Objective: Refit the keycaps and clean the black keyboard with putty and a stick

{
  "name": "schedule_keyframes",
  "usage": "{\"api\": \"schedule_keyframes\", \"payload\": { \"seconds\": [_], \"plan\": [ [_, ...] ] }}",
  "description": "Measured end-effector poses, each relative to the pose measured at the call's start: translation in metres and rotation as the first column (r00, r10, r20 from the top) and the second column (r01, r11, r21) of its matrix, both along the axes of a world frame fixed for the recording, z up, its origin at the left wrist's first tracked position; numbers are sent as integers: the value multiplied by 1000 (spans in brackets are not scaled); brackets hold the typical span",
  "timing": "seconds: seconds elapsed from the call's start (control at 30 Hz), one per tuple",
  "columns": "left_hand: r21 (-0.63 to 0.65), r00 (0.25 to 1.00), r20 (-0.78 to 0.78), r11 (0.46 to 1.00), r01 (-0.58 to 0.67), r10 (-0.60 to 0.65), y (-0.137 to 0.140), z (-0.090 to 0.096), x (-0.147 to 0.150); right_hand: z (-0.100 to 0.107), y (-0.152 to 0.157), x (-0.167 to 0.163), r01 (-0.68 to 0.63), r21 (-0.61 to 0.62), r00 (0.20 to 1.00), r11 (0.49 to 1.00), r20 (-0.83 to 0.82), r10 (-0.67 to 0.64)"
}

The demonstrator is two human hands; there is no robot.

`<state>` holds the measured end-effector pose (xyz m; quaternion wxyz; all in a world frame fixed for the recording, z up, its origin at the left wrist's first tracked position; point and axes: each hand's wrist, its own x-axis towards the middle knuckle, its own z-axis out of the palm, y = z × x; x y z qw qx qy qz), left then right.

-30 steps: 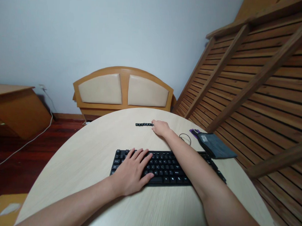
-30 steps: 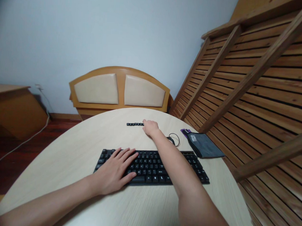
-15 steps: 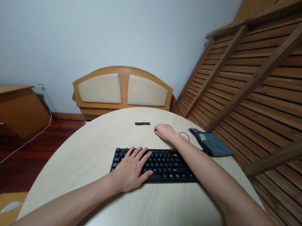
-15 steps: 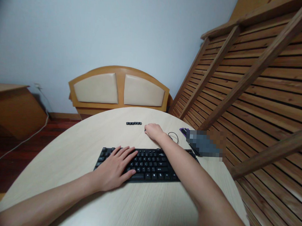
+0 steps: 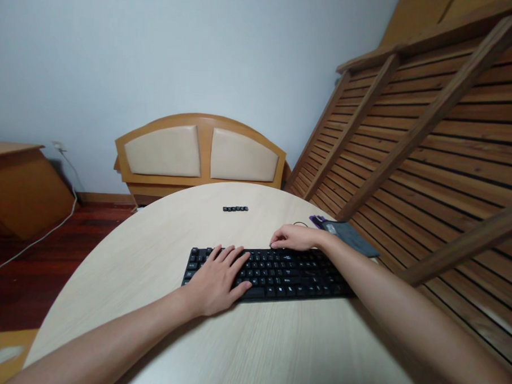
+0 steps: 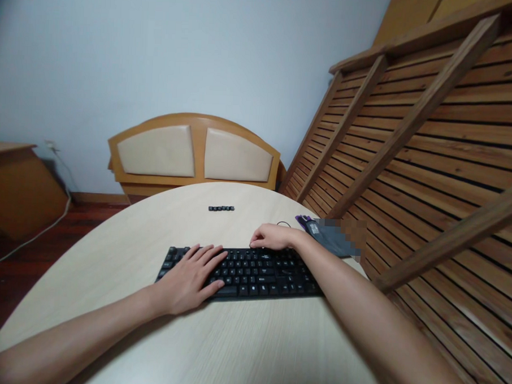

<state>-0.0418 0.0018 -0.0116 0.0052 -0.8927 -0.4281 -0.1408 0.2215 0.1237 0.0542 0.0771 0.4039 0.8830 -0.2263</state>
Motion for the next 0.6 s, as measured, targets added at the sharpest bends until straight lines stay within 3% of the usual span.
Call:
{"api": "schedule_keyframes", "payload": {
  "seconds": [0.23, 0.6],
  "plan": [
    [-18, 1000, -16, 1000, -10, 10, -1, 3, 2, -2, -3, 8, 5, -89, 995, 996, -102, -14],
    [-20, 1000, 1, 1000, 0, 0, -1, 2, 0, 1, -3, 10, -27, -97, 995, 995, -100, 18]
  ]
}}
